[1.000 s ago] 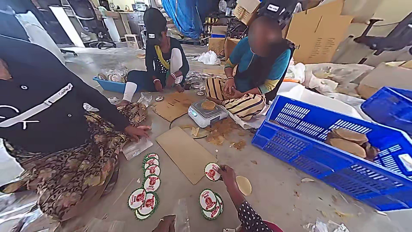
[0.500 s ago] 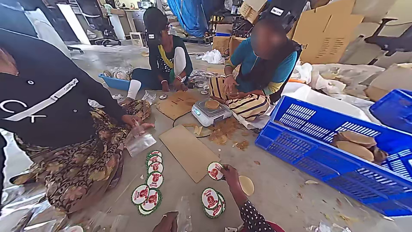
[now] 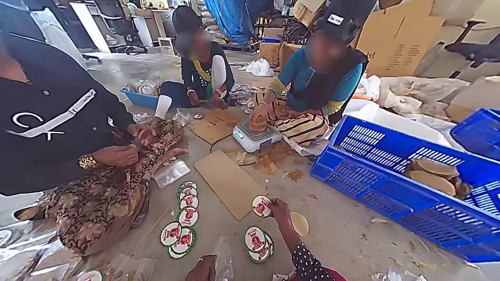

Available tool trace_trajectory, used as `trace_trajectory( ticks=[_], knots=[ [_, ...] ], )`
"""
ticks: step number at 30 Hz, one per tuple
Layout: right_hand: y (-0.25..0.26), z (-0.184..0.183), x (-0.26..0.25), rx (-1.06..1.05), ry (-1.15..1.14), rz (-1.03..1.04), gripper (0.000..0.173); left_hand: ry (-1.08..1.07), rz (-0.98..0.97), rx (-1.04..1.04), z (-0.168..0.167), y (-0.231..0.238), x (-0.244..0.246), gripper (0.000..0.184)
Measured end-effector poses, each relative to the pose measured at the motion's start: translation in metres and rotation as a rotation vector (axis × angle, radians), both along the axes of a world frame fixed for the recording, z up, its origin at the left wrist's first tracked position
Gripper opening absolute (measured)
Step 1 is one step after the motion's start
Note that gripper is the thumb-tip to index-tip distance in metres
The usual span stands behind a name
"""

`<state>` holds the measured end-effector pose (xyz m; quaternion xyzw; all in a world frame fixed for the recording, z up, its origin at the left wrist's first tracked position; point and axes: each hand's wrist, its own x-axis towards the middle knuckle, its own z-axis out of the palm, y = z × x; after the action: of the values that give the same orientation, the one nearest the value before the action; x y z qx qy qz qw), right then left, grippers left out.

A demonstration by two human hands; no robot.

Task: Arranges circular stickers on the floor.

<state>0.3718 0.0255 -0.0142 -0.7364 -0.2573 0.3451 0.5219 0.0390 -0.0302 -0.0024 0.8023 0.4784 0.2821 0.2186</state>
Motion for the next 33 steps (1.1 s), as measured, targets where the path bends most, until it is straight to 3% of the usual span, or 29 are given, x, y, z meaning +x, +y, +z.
trace_trajectory(
  ticks=[33],
  knots=[
    [-0.0004, 0.0002, 0.0000, 0.034, 0.016, 0.013, 0.021, -0.013, 0.001, -0.002, -0.0027, 0.0003, 0.0002, 0.020]
  ],
)
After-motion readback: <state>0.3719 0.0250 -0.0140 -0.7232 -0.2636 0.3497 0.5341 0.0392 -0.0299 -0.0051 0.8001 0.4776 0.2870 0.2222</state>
